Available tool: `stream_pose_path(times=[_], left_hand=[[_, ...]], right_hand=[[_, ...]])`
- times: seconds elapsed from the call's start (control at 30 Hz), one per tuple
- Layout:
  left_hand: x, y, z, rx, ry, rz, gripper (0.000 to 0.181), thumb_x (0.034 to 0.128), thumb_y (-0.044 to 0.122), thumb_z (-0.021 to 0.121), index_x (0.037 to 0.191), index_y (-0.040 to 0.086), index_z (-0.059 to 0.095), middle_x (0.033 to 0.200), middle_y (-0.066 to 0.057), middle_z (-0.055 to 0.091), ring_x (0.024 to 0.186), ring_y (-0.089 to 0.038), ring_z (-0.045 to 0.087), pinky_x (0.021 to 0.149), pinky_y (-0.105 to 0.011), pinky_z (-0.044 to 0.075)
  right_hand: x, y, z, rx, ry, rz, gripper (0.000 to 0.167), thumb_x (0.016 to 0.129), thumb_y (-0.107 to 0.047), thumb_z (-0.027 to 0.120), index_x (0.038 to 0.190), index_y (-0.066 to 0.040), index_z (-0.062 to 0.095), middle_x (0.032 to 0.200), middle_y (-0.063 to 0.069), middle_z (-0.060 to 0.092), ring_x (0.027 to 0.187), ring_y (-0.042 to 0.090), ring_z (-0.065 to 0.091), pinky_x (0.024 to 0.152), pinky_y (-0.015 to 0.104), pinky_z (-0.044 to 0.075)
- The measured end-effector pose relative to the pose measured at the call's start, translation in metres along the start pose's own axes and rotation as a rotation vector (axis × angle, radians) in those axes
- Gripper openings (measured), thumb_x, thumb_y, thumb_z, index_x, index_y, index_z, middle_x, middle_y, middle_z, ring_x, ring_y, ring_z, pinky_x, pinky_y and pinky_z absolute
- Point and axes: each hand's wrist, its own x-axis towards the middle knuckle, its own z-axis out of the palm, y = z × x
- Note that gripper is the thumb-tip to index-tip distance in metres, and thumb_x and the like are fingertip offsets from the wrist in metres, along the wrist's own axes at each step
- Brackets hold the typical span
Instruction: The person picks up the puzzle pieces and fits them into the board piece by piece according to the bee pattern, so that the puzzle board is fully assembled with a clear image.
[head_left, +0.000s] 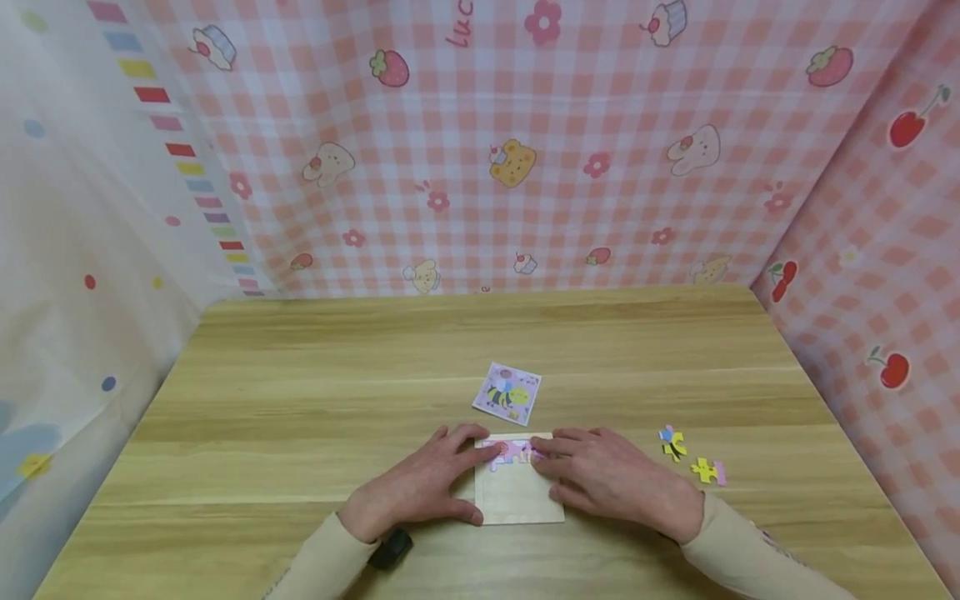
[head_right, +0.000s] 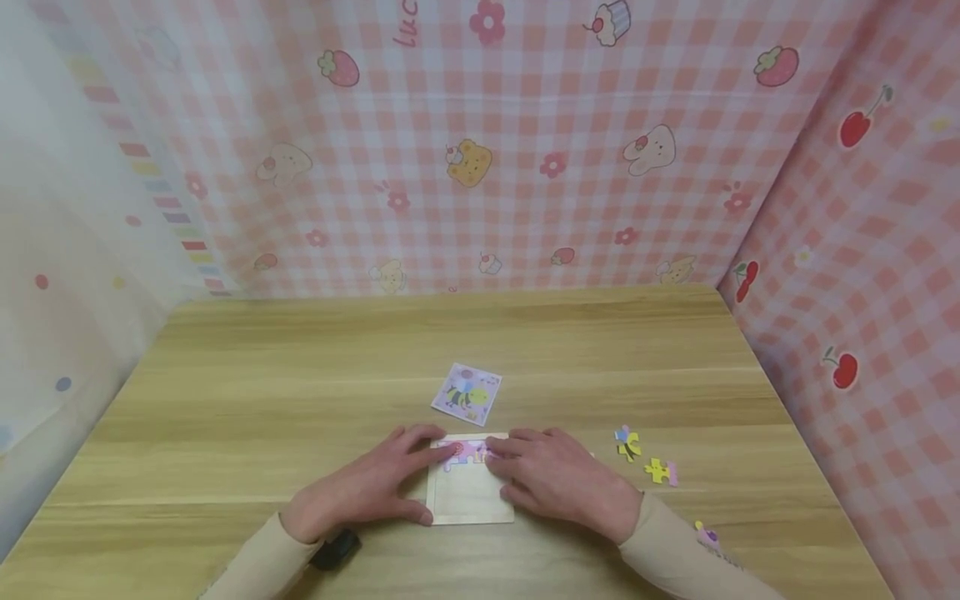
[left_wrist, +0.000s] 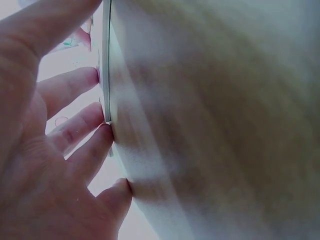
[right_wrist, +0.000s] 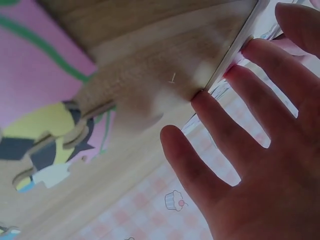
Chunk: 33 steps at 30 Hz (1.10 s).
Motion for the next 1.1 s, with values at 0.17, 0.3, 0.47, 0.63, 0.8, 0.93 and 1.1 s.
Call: stream_pose_path(times=[0.17, 0.3, 0.47, 0.63, 0.8, 0.93, 1.1], left_hand=[[-0.001, 0.0, -0.001, -0.002, 0.003, 0.007, 0.086, 0.0849, 0.044, 0.084, 0.157, 0.017, 0.047, 0.155, -0.008, 0.038, 0.142, -0.025, 0.042, 0.124, -0.06, 0.021], [-0.002, -0.001, -0.002, -0.008, 0.011, -0.008, 0.086, 0.0846, 0.044, 0.085, 0.157, 0.017, 0.047, 0.156, -0.006, 0.038, 0.141, -0.026, 0.041, 0.124, -0.056, 0.025], [-0.002, 0.001, -0.002, -0.02, 0.023, -0.015, 0.086, 0.0844, 0.044, 0.085, 0.155, 0.011, 0.047, 0.157, -0.007, 0.039, 0.142, -0.026, 0.043, 0.124, -0.056, 0.022], [-0.004, 0.002, 0.001, -0.009, 0.033, -0.034, 0.089, 0.0849, 0.045, 0.085, 0.154, 0.005, 0.045, 0.162, -0.01, 0.036, 0.147, -0.026, 0.039, 0.125, -0.055, 0.023], [-0.005, -0.001, 0.004, -0.018, 0.054, -0.049, 0.097, 0.0821, 0.048, 0.086, 0.155, 0.001, 0.042, 0.163, -0.012, 0.035, 0.149, -0.027, 0.036, 0.125, -0.052, 0.024], [-0.006, -0.002, 0.004, -0.025, 0.06, -0.044, 0.101, 0.0793, 0.049, 0.088, 0.155, 0.0, 0.042, 0.161, -0.011, 0.037, 0.148, -0.026, 0.037, 0.125, -0.052, 0.025], [-0.007, 0.0, 0.004, -0.001, 0.054, -0.046, 0.098, 0.0809, 0.046, 0.088, 0.154, -0.002, 0.042, 0.161, -0.012, 0.038, 0.148, -0.026, 0.037, 0.124, -0.052, 0.026]], right_hand=[[0.001, 0.001, 0.001, 0.04, 0.006, -0.002, 0.043, 0.101, -0.036, 0.066, 0.139, -0.015, 0.068, 0.15, 0.003, 0.057, 0.136, 0.031, 0.054, 0.1, 0.056, 0.053], [0.005, 0.003, 0.002, 0.098, 0.017, 0.006, 0.044, 0.099, -0.035, 0.07, 0.137, -0.013, 0.068, 0.149, 0.004, 0.057, 0.135, 0.029, 0.054, 0.107, 0.05, 0.05], [0.008, 0.005, 0.002, 0.169, 0.02, 0.046, 0.038, 0.098, -0.033, 0.071, 0.131, -0.015, 0.07, 0.147, 0.003, 0.058, 0.134, 0.028, 0.055, 0.108, 0.05, 0.049], [0.007, 0.007, 0.001, 0.232, 0.01, 0.075, 0.036, 0.098, -0.031, 0.071, 0.131, -0.016, 0.071, 0.148, 0.002, 0.058, 0.135, 0.028, 0.053, 0.109, 0.051, 0.047], [0.006, 0.01, 0.002, 0.255, 0.007, 0.072, 0.036, 0.099, -0.03, 0.07, 0.132, -0.015, 0.07, 0.148, 0.003, 0.057, 0.136, 0.027, 0.052, 0.111, 0.051, 0.045], [0.006, 0.011, 0.001, 0.257, 0.01, 0.059, 0.035, 0.1, -0.029, 0.068, 0.132, -0.013, 0.071, 0.148, 0.004, 0.058, 0.136, 0.027, 0.053, 0.112, 0.05, 0.044], [0.004, 0.01, -0.001, 0.266, 0.038, 0.056, 0.031, 0.102, -0.026, 0.066, 0.13, -0.013, 0.071, 0.146, 0.005, 0.059, 0.134, 0.025, 0.055, 0.111, 0.049, 0.047]])
